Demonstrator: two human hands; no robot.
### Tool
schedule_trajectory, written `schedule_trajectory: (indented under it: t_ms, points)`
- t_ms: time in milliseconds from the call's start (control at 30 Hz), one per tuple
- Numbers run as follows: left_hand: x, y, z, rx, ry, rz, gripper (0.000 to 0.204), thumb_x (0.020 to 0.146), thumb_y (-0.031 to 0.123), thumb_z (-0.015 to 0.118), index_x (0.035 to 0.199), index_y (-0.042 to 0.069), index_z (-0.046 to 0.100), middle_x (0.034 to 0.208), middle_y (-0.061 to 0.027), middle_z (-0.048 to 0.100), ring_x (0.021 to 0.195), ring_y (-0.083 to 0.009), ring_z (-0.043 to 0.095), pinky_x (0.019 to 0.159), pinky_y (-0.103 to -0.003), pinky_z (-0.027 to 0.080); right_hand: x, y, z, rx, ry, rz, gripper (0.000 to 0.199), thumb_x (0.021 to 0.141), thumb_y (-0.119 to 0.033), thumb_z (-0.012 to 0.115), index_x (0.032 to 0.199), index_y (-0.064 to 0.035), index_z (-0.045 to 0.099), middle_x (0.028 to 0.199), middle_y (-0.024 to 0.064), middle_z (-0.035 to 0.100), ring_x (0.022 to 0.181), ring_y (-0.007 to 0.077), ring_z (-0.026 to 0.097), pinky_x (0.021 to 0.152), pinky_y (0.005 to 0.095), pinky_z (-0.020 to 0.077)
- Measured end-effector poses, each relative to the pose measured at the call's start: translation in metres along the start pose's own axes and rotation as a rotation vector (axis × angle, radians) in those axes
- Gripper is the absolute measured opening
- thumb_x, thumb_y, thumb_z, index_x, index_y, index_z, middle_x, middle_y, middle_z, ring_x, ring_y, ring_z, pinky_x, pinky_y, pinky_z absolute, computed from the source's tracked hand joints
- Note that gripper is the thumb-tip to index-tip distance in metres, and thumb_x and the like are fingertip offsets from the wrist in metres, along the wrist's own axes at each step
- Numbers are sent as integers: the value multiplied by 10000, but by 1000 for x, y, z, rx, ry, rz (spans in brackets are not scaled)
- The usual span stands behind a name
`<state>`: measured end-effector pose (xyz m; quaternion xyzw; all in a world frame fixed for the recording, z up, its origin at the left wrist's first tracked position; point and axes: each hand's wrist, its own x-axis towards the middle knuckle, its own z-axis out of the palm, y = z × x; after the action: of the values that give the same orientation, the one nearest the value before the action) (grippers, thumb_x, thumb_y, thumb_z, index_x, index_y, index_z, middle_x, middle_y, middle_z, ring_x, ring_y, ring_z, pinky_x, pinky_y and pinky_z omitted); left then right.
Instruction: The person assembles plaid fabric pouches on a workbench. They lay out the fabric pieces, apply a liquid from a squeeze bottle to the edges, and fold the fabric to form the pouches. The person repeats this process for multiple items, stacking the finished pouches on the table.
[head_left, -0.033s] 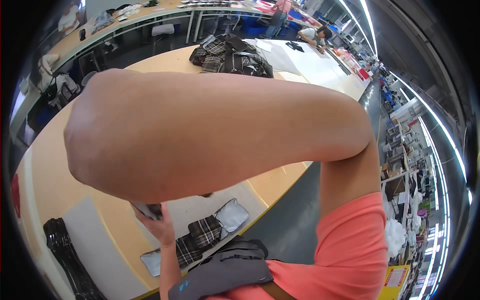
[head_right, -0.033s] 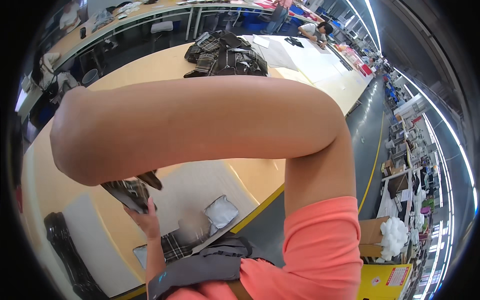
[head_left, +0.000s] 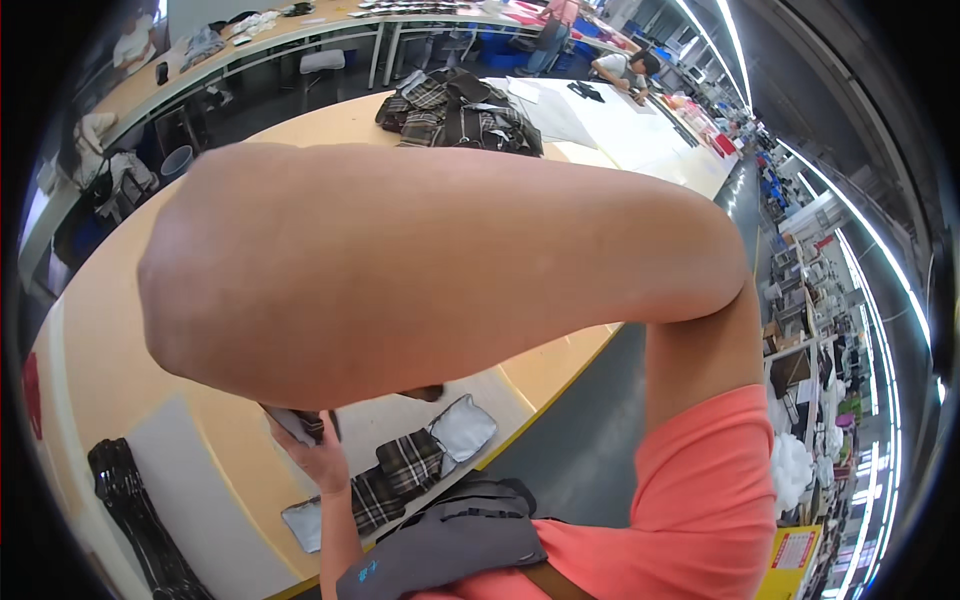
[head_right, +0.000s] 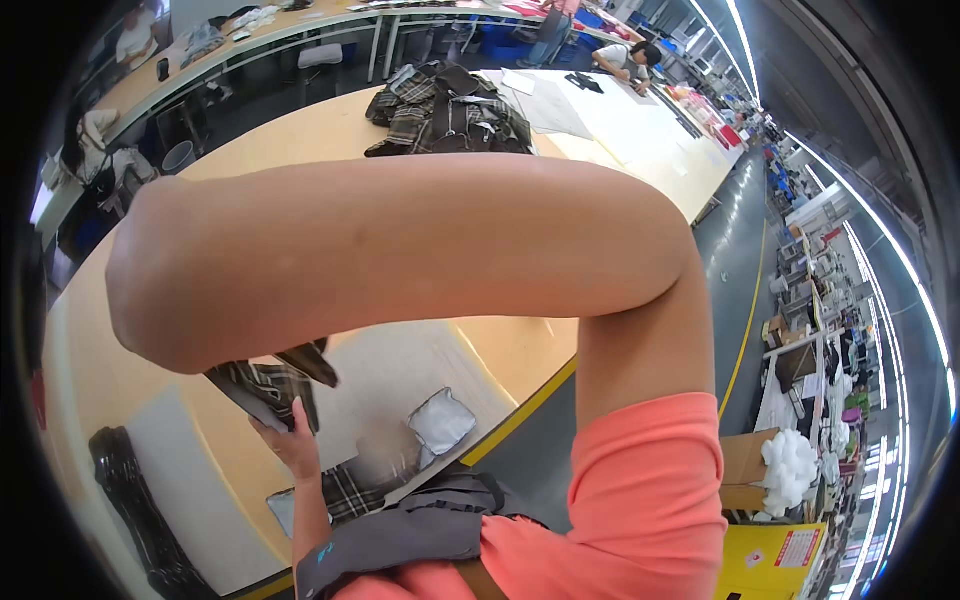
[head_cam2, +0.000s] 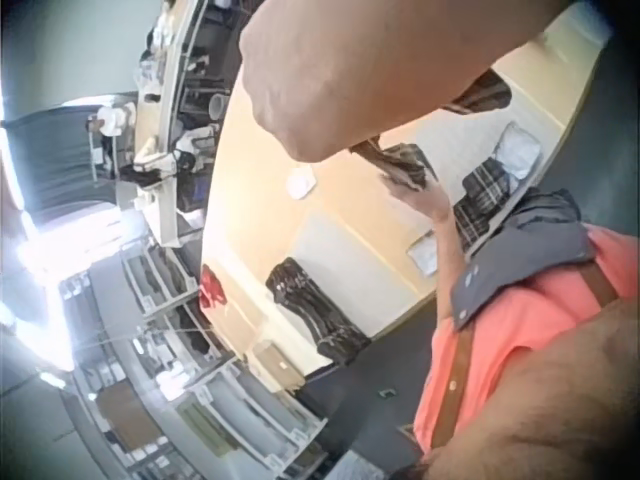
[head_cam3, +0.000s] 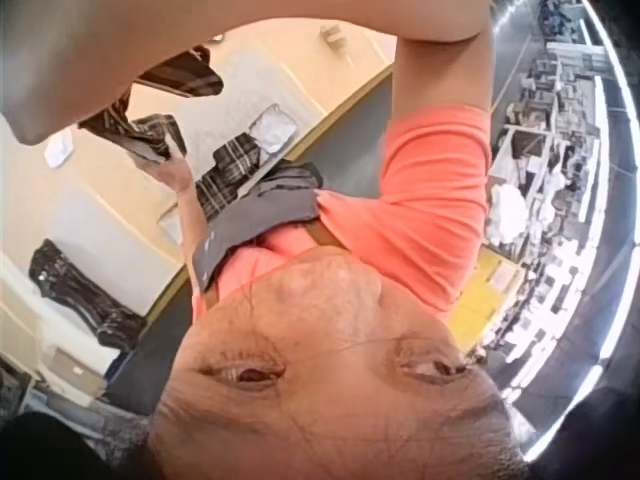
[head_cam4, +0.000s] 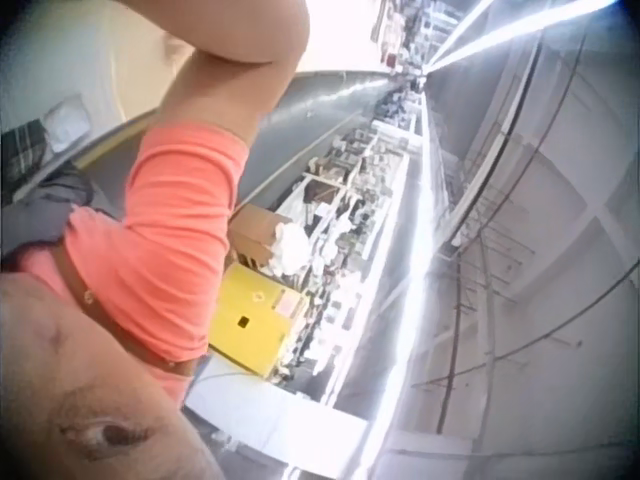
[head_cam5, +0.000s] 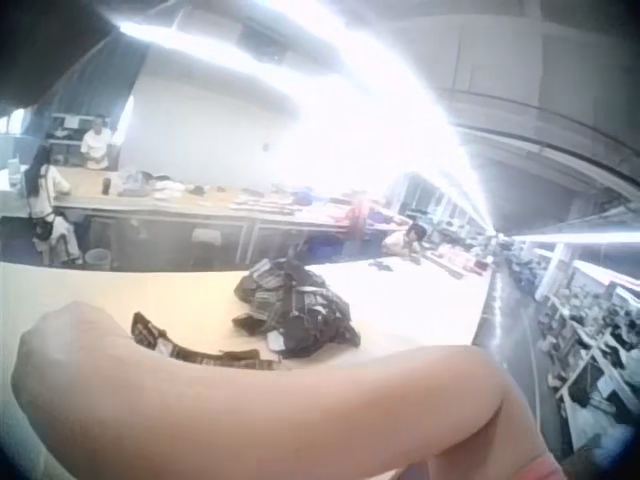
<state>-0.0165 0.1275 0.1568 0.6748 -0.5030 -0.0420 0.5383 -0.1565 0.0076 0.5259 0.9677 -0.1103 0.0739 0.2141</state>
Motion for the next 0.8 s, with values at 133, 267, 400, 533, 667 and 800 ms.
schedule_trajectory:
  t_ms: [133, 267, 400, 533, 667, 800]
  points:
    - [-17, -52, -25, -152, -220, -68, 484, 813, 24, 696, 1248, -4, 485, 1155, -140, 529, 1054, -268, 548, 921, -334, 440, -28, -10, -7, 150, -137, 43, 105, 791, -143, 619, 818, -43, 634, 749, 129, 634, 747, 315, 643, 638, 392, 521]
    - [14, -84, -73, -201, -471, -165, 330, 758, -77, 604, 1074, 11, 567, 1108, -107, 540, 1045, -227, 540, 905, -316, 432, -58, 10, 17, 330, -606, 349, 148, 803, -148, 599, 923, -62, 599, 831, 160, 639, 835, 357, 625, 717, 448, 500]
    - [60, -107, -112, -360, -647, -514, 507, 785, -113, 563, 1260, 10, 437, 1128, -91, 600, 1035, -180, 590, 925, -298, 467, -154, 32, 126, 768, -387, 406, 289, 779, -70, 601, 1066, -102, 599, 866, 113, 609, 829, 288, 588, 737, 369, 456]
    - [100, -120, -141, -155, -1061, -643, 364, 793, -1, 666, 1149, -2, 589, 1033, -49, 658, 962, -126, 601, 867, -260, 463, -216, -8, 237, 1532, -436, 917, 272, 838, -8, 594, 1107, -34, 624, 925, -24, 633, 826, 55, 555, 708, 220, 442]
    - [117, -154, -129, -46, -1403, -860, 450, 792, 107, 721, 1225, 45, 617, 1095, -25, 658, 986, -102, 584, 883, -257, 443, -247, -54, 326, 1811, -569, 1129, 358, 880, 3, 582, 1230, -65, 620, 1075, -5, 661, 936, 57, 590, 837, 214, 472]
    - [106, -196, -97, 235, -1562, -764, 518, 764, 207, 773, 1250, 106, 624, 998, -6, 641, 956, -101, 561, 855, -263, 442, -271, -100, 405, 1800, -707, 1249, 343, 866, -41, 611, 1199, -114, 652, 949, -49, 652, 764, 43, 535, 666, 213, 441]
